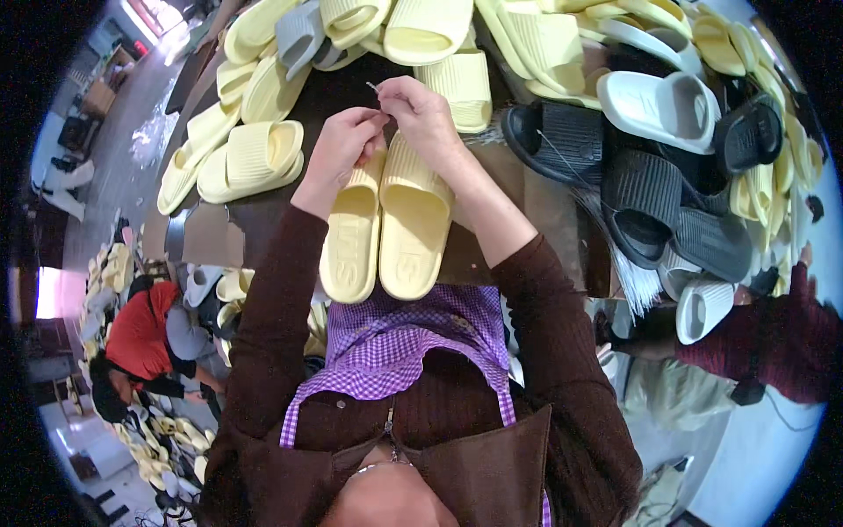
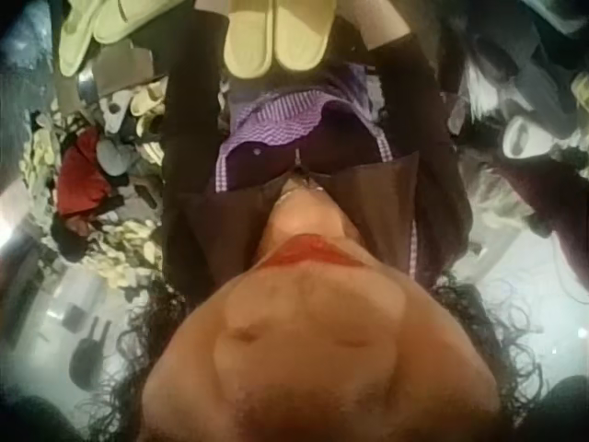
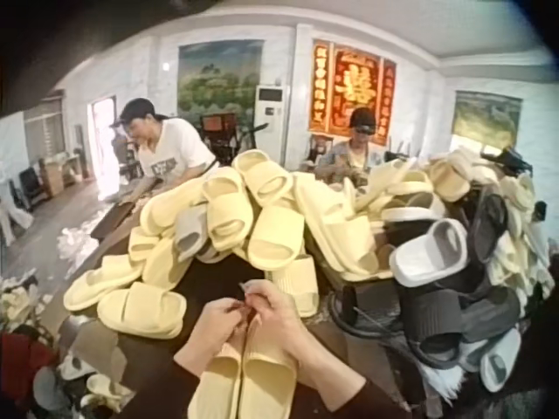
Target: The person pairs slides together by threading plastic fasteners through each pair of slides and securing them by hand.
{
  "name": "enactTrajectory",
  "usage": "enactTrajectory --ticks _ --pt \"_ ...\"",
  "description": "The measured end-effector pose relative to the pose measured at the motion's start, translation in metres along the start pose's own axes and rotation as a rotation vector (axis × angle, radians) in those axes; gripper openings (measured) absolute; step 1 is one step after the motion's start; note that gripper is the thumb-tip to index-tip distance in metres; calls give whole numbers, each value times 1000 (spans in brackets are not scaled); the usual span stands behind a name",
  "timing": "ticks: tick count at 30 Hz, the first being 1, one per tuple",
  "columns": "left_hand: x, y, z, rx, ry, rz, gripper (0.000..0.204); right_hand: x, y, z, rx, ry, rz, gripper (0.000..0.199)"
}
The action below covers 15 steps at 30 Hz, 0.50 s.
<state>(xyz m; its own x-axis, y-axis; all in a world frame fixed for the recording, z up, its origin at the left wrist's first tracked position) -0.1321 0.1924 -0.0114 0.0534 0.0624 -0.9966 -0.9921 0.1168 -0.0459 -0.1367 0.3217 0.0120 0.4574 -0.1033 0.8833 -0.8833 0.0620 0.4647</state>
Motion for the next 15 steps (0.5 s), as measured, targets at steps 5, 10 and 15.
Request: enactTrajectory --ticks 5,10,15 --pt "-10 -10 2 -76 -144 51 15 -2 -13 -25 -86 137 216 12" --pt "-10 -12 4 -93 -152 97 17 10 -24 -23 -1 129 211 14" --pt "-1 -9 6 -87 -134 102 17 11 -28 -24 13 -27 158 15"
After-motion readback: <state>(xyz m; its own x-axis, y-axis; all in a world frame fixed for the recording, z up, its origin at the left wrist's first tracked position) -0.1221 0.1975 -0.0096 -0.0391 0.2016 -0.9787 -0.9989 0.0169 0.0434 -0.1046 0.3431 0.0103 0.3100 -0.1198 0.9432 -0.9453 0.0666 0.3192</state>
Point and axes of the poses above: each hand's wrist, its own y-axis towards the middle knuckle, its own z-axis out of the palm, x = y × z, the point moved 5 cm from there along y, towards the middle knuckle, and after that the axes turned 8 degrees about -x, right-handed, at the moved point
